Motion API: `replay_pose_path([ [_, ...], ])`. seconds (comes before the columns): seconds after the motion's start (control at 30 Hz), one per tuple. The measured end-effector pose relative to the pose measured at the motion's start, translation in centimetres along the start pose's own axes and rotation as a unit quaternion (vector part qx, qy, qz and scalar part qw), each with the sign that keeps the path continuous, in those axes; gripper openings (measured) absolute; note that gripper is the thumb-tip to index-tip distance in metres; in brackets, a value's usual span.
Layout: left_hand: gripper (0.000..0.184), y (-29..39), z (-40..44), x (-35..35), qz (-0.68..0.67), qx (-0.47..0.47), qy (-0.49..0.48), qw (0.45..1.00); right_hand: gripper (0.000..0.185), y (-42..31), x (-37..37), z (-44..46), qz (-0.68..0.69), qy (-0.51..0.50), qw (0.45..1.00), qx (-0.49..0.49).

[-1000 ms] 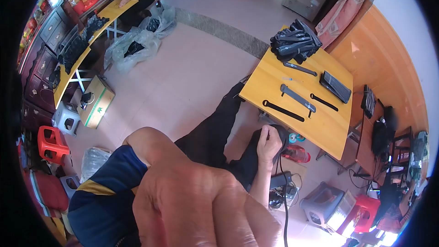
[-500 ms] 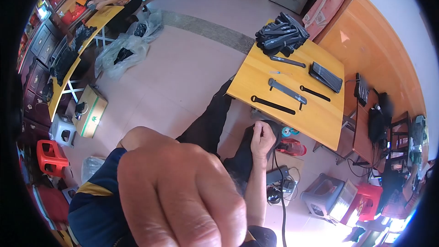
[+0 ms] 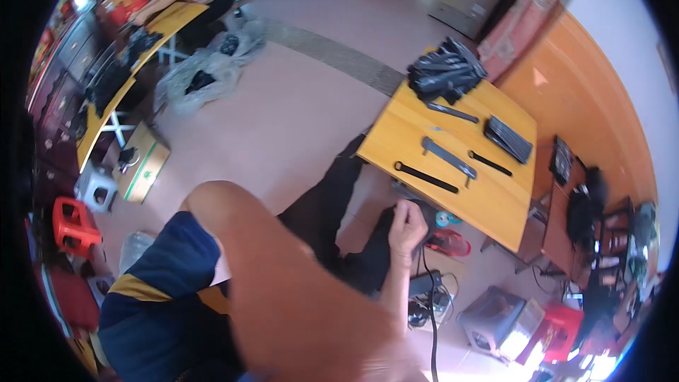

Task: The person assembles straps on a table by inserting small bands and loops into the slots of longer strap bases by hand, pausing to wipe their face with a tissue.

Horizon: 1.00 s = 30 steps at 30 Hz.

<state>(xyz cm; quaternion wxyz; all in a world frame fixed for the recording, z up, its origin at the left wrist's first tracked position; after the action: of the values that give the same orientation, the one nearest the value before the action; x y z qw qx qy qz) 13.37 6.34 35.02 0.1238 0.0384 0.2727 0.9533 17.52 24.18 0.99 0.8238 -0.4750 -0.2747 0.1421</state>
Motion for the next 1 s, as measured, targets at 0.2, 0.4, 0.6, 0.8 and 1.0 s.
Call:
replay_pose_path([
  [0.2,0.029,-0.2,-2.2,-1.7,-0.150,-0.013,0.101,0.983,0.019,-0.2,0.4,0.1,-0.016,0.002,0.999,0.041],
  [0.4,0.024,3.3,-0.1,0.7,-0.108,0.144,0.011,0.984,0.013,-0.9,0.3,0.1,-0.014,-0.003,1.000,0.020],
  [0.6,0.021,6.0,-0.6,2.6,0.106,0.162,-0.095,0.976,0.013,-1.4,0.3,0.2,-0.030,-0.009,0.999,0.021],
  [0.8,0.046,0.2,-8.9,4.7,0.304,0.325,0.043,0.895,0.013,-1.2,0.3,0.2,-0.030,0.001,0.997,0.067],
  [1.0,0.038,-7.8,-17.5,6.5,0.301,0.415,0.123,0.850,0.008,-1.5,-0.2,0.2,-0.036,0.004,0.997,0.068],
])
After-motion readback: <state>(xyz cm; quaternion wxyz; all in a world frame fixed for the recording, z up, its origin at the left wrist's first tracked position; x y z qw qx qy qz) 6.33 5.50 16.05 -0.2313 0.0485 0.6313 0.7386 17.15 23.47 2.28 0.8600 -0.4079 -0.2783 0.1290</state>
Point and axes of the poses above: each hand's wrist, its own z-axis towards the middle knuckle, its own x-axis out of the back of the hand, y = z × x, the point moved 1 cm from there along z, towards the middle knuckle, and after that the axes turned 2 degrees about z, right-handed, at the moved point
